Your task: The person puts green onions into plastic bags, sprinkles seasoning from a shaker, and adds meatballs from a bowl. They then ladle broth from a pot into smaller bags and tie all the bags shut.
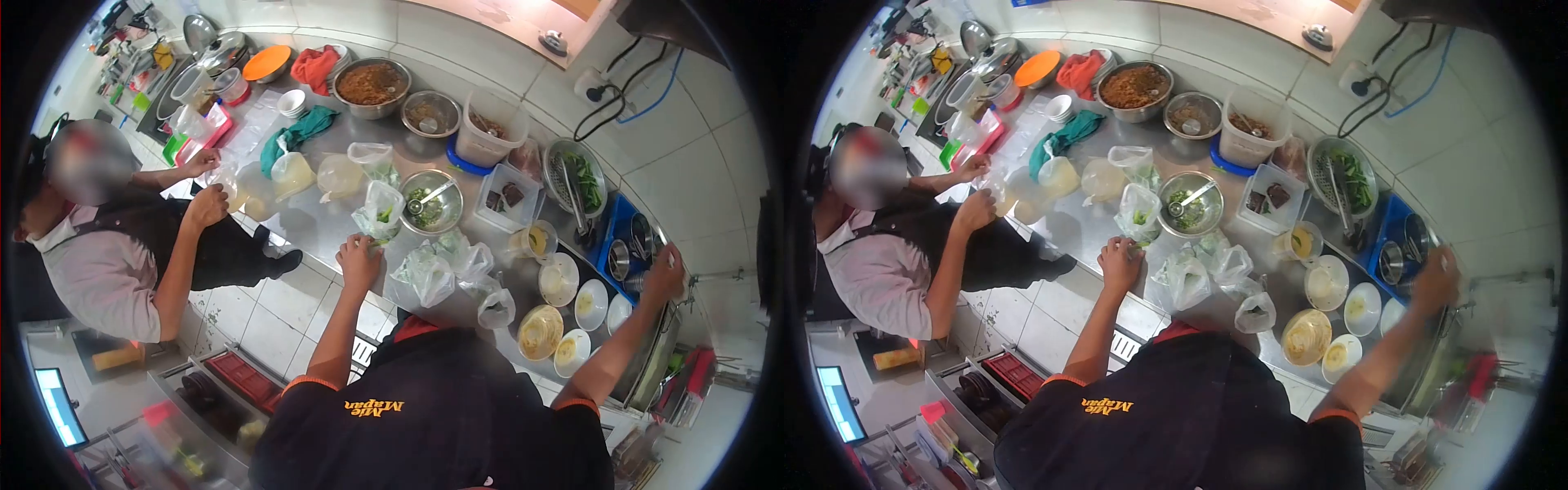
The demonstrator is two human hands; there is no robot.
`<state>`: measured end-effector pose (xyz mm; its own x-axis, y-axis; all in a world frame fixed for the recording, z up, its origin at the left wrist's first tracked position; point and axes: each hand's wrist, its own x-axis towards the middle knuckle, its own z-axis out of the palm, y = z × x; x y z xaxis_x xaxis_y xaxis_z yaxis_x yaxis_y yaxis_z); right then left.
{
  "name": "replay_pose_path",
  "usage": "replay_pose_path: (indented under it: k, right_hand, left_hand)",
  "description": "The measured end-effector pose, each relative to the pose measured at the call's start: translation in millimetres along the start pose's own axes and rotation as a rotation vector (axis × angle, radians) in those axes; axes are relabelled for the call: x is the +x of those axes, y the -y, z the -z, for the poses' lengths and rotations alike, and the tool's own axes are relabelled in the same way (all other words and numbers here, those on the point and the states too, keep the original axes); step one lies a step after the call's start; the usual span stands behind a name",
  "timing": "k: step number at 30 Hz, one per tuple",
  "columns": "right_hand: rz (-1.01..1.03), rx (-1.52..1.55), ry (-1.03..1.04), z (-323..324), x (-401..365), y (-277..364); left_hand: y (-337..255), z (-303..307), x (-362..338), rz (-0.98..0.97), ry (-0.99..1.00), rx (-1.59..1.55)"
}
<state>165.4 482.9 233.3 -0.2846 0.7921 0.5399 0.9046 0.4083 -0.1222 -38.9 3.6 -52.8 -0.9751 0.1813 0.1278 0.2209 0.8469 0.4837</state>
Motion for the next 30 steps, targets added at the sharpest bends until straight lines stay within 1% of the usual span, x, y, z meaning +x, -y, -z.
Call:
replay_pose_path:
  k: [1,3,4,6,7,8,9,10,11,12,13,14,15,16,17,18,19,20,22,23,25,26,27,28,29,30]
  right_hand:
    - [-0.134,-0.163,0.028,12.3,2.6,-22.6]
    - [-0.128,-0.098,-0.109,-14.5,21.6,-125.3]
    - [-0.092,-0.151,-0.058,-18.3,25.9,-170.6]
    - [0.104,-0.284,-0.107,-30.6,39.6,-261.1]
    - [0.258,-0.371,-0.204,-40.5,45.7,-311.0]
    - [0.342,-0.477,-0.261,-39.7,35.0,-331.7]
    - [0.422,-0.586,-0.328,-41.3,25.2,-354.3]
    - [0.433,-0.722,-0.346,-42.1,13.5,-345.8]
    - [0.436,-0.862,-0.362,-49.8,10.6,-340.4]
    - [0.211,-0.365,-0.184,-77.2,18.9,-346.7]
    - [0.324,-0.284,-0.306,-103.3,18.4,-345.4]
    - [0.061,0.057,-0.083,-106.6,19.3,-309.9]
    - [0.051,-0.062,0.065,-103.7,25.3,-281.6]
    - [0.08,-0.071,0.073,-129.5,30.3,-280.3]
    - [0.095,-0.295,0.156,-114.7,35.7,-246.6]
    - [0.143,-0.307,0.196,-134.5,39.5,-253.0]
    - [0.203,-0.317,0.24,-153.6,41.4,-257.4]
    - [0.195,-0.318,0.203,-161.7,39.2,-257.3]
    - [0.191,-0.317,0.141,-173.5,33.4,-254.2]
    - [0.14,-0.415,0.131,-172.0,33.9,-260.1]
    - [0.066,-0.587,0.126,-173.5,31.9,-269.4]
    - [0.064,-0.605,0.255,-205.0,32.0,-308.4]
    - [0.276,-0.665,0.068,-207.2,20.1,-322.9]
    - [0.251,-0.657,0.253,-223.7,20.8,-336.2]
    - [0.161,-0.555,0.315,-236.0,22.9,-343.2]
    - [0.066,-0.455,0.366,-248.4,25.5,-349.3]
  left_hand:
    - [-1.8,-5.8,1.5,-0.034,-0.01,0.047]
    - [3.6,-14.4,2.8,-0.095,-0.03,0.145]
    - [0.5,-9.3,0.5,-0.031,0.067,0.161]
    - [-7.2,10.4,-2.2,0.093,0.249,0.193]
    - [5.1,20.2,-7.3,0.099,0.194,-0.027]
    - [18.2,28.5,-9.7,0.09,0.151,-0.254]
    - [-5.2,68.7,-1.6,0.066,0.184,-0.18]
    - [-44.2,105.0,2.1,0.042,0.067,-0.208]
    - [-82.1,126.7,9.3,0.131,-0.027,-0.313]
    - [-92.2,126.6,19.7,0.074,-0.096,-0.374]
    - [-104.3,126.1,33.1,-0.051,-0.087,-0.272]
    - [-112.6,124.2,44.2,-0.172,-0.083,-0.164]
    - [-109.7,114.4,56.2,-0.229,-0.077,-0.031]
    - [-102.3,100.3,68.3,-0.274,-0.088,0.104]
    - [-92.2,85.2,75.7,-0.311,-0.115,0.245]
    - [-69.6,69.3,82.2,-0.31,-0.071,0.31]
    - [-61.6,63.5,87.7,-0.239,0.038,0.281]
    - [-56.5,60.5,88.9,-0.157,0.139,0.255]
    - [-52.4,63.1,85.6,-0.092,0.143,0.208]
    - [-52.2,59.1,84.8,-0.059,0.147,0.18]
    - [-52.9,54.6,82.0,-0.13,0.136,0.137]
    - [-45.3,63.6,75.2,-0.129,0.109,0.133]
    - [-51.2,71.3,64.8,-0.157,0.018,0.083]
    - [-65.9,75.1,60.0,-0.186,-0.08,0.044]
    - [-72.7,82.3,61.8,-0.137,-0.025,0.043]
    - [-83.1,86.6,60.8,-0.135,-0.062,0.052]
